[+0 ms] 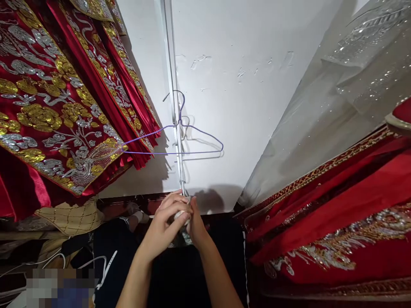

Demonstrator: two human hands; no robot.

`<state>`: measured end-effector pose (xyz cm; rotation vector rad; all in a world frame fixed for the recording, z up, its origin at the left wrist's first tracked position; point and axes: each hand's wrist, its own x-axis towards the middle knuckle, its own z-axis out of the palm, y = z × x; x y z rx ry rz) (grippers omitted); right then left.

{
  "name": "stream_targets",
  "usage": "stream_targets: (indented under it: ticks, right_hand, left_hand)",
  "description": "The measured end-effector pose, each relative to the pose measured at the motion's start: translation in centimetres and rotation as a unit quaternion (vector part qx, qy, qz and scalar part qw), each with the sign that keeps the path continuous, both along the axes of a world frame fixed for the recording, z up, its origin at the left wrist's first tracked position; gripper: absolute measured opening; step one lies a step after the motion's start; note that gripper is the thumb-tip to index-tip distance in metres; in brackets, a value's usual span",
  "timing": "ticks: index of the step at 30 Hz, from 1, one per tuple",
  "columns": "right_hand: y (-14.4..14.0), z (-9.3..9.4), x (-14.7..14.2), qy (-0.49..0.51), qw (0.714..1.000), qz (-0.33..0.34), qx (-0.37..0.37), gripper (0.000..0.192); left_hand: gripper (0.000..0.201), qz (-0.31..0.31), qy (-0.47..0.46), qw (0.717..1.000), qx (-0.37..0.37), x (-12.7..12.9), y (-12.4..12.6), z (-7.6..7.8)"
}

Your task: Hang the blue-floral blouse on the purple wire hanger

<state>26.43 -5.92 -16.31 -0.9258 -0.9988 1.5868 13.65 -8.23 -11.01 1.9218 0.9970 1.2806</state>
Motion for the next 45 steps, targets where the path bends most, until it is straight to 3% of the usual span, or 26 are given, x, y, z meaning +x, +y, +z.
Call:
stream_targets:
  ticks: [2,4,6,8,10,13,16,19,22,24,26,30,35,41,45]
  right_hand:
    - [-0.2,1.2,-0.6,0.011,0.999,0.03,-0.013,0.083]
    - [-0.1,2.9,-0.6,-0.011,0.995,0.103,-0.008,0.066]
    - [0.4,5.1,-0.2,-0.074,0.973,0.213,0.044,0.035]
    - [1.5,7.6,0.4,-0.16,0.933,0.289,0.139,0.013]
    - [3.3,9.8,1.2,-0.243,0.902,0.27,0.234,0.012]
    - [7.0,11.7,2.2,-0.318,0.897,0.107,0.289,0.028]
    - [10.9,11.2,2.8,-0.319,0.898,-0.024,0.303,0.053]
    - [13.5,9.4,3.2,-0.335,0.89,-0.018,0.309,0.04]
    - [13.6,8.3,4.4,-0.396,0.861,0.019,0.317,0.03]
    - [12.6,8.3,5.9,-0.438,0.838,0.016,0.324,0.028]
    - [11.4,8.9,7.7,-0.466,0.826,-0.007,0.318,0.026]
    - [9.8,10.7,11.0,-0.495,0.816,-0.064,0.293,0.021]
    - [8.7,11.5,12.0,-0.507,0.81,-0.066,0.286,0.022]
    - [8.0,10.8,10.8,-0.536,0.799,-0.067,0.265,0.022]
    - [7.9,10.8,10.3,-0.528,0.803,-0.05,0.272,0.022]
  left_hand:
    - [0.038,0.028,0.016,0.999,0.018,-1.5,0.3,0.6]
    - [0.055,0.004,0.004,1.0,-0.006,-3.5,1.4,0.7]
    - [0.07,-0.059,0.022,0.997,-0.042,-5.5,2.7,0.3]
    - [0.072,-0.092,0.06,0.992,-0.058,-7.1,3.7,-0.5]
    - [0.065,-0.098,0.101,0.987,-0.075,-8.3,4.1,-1.0]
    - [0.054,-0.102,0.199,0.968,-0.115,-10.2,4.0,-0.3]
    - [0.041,-0.03,0.327,0.938,-0.115,-12.2,4.1,1.7]
    - [0.033,0.069,0.424,0.895,-0.119,-14.3,4.6,3.2]
    - [0.033,0.124,0.476,0.859,-0.139,-15.8,5.1,3.5]
    - [0.034,0.127,0.47,0.866,-0.11,-16.1,5.5,3.6]
    - [0.036,0.116,0.446,0.887,-0.031,-16.1,6.0,4.2]
    - [0.042,0.116,0.405,0.903,0.089,-15.0,7.2,6.9]
    - [0.044,0.17,0.385,0.9,0.111,-13.6,8.7,9.3]
    - [0.032,0.085,0.452,0.888,0.008,-13.4,9.9,8.7]
    - [0.024,0.118,0.424,0.893,0.096,-13.4,9.8,9.0]
